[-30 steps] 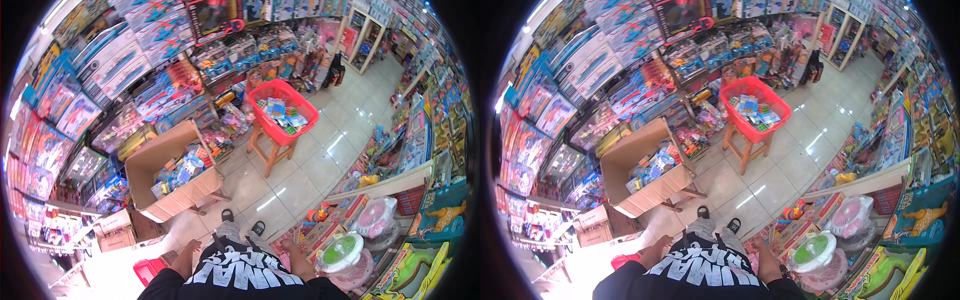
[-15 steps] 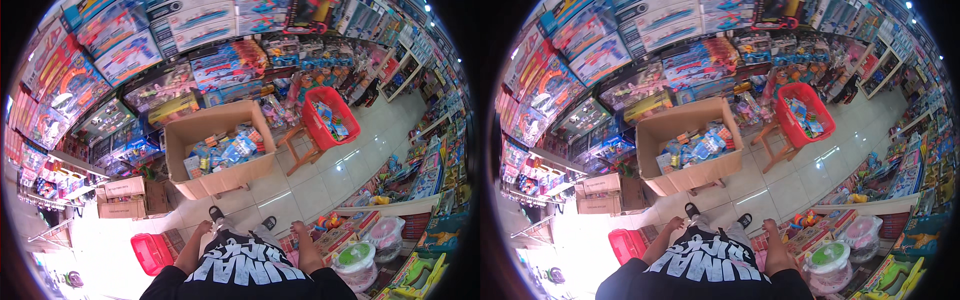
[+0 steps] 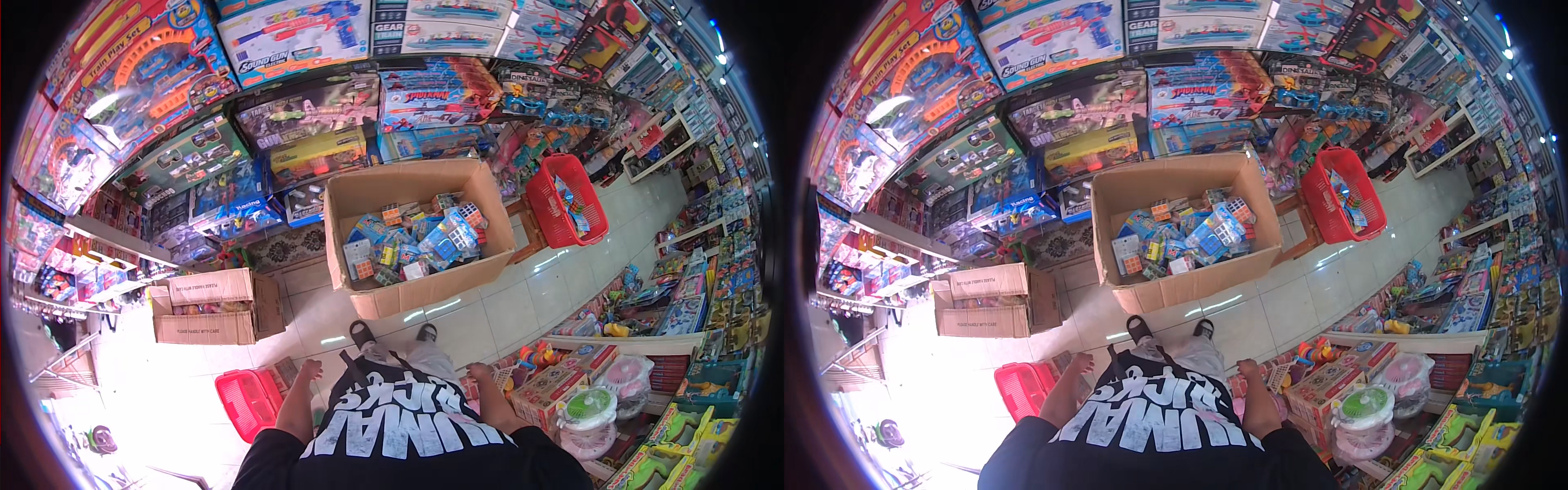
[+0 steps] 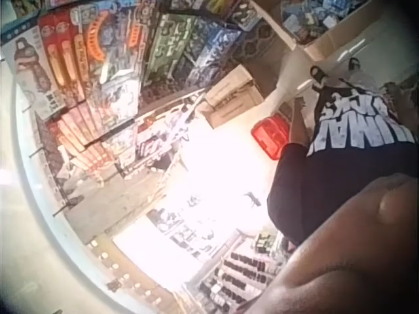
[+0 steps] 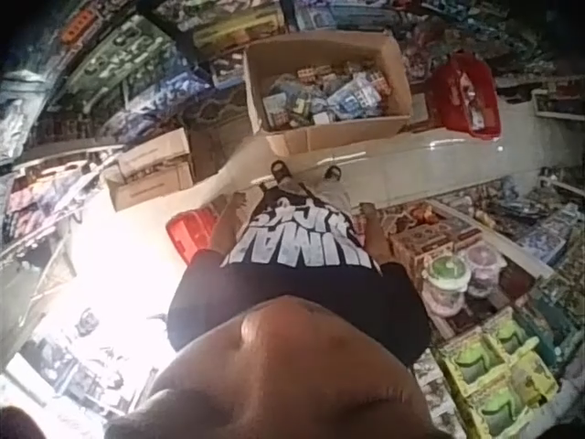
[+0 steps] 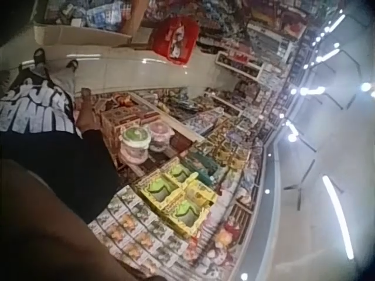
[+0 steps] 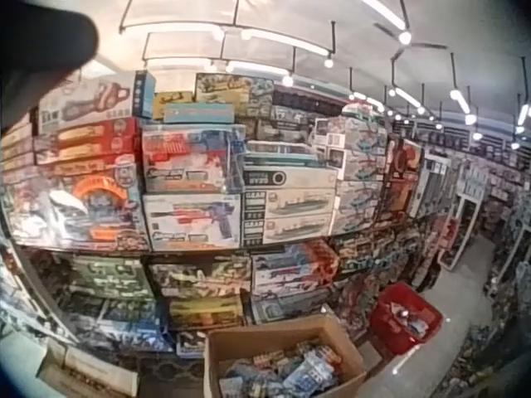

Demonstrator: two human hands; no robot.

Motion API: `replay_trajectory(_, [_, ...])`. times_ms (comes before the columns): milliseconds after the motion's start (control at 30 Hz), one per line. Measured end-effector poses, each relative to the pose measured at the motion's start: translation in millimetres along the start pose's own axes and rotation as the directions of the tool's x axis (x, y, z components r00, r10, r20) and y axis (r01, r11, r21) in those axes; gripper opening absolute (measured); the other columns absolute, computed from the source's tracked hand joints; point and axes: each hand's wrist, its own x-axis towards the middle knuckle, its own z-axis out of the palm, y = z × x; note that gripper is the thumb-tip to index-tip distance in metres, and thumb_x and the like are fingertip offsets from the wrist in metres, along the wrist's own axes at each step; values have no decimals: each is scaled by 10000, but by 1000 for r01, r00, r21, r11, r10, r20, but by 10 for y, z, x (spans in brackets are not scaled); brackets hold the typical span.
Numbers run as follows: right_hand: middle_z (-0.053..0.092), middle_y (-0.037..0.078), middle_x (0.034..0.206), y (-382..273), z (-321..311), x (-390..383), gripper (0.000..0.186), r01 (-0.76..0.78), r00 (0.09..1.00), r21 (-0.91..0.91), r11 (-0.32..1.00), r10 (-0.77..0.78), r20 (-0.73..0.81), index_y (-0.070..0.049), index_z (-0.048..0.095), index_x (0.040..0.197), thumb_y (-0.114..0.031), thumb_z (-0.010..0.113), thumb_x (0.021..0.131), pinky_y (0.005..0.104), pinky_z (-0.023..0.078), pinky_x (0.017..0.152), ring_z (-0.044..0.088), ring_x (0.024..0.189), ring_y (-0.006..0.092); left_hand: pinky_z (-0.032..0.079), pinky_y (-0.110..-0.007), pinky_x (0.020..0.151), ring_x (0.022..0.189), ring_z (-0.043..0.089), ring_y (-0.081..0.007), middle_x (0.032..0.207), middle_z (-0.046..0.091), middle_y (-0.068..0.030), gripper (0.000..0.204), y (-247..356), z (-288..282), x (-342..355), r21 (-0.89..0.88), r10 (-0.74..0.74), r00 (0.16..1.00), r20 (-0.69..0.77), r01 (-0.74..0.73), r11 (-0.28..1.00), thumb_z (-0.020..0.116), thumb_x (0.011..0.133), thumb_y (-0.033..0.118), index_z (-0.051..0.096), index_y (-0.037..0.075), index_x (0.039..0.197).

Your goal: Transfer toy puzzles and cubes from a shipping box into a shopping basket.

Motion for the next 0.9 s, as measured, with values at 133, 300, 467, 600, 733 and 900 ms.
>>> replay_trajectory(133, [689,99,819,50,-171,381,268,451,874,-576,681,-467,132,-32,672,970,-273,581,895,370,533,541,653,643,217,504,-370,485,621,670,-256,927,684,-161,248,136,-215,119,37,171,984,43,-173,984,477,944,248,576,47,1052])
replay_trajectory(300, [632,66,724,-1318,-687,-480,207,478,803,550,685,-87,-590,-42,583,894,-240,541,937,270,433,417,599,543,137,487,-295,515,641,655,-190,891,658,-106,317,914,-444,-121,-292,453,783,-426,-593,750,536,971,313,598,17,1065])
replay_trajectory(467, [599,51,883,-2757,-1442,-1134,71,878,437,355,321,-234,-869,-9,578,981,-49,529,950,257,481,629,588,772,110,451,-256,644,718,578,-123,871,621,-66,240,2460,-568,-1337,-137,624,454,-636,-862,487,513,996,231,587,4,1028])
replay_trajectory(600, [601,58,948,-3877,-1514,-1576,125,971,186,101,218,-412,-892,18,574,1034,10,529,918,270,503,740,590,823,124,461,-272,700,748,562,-117,874,609,-66,202,3488,-436,-2144,10,723,224,-653,-952,305,524,985,173,581,0,1072])
replay_trajectory(733, [617,48,930,-4685,-1152,-1773,137,950,302,253,184,-756,-581,-22,599,1041,-16,575,906,280,514,754,611,814,124,486,-283,723,826,625,-139,904,639,-109,198,4142,-112,-2402,1,803,274,-530,-946,323,537,967,145,590,1,1091])
replay_trajectory(900, [687,136,1037,-5103,-496,-1127,303,963,263,-85,254,-956,127,-64,649,1133,-121,663,836,379,530,829,668,965,242,514,-401,784,929,674,-307,1014,667,-209,304,4459,405,-1970,123,799,563,-210,-796,593,491,972,220,604,-10,1134])
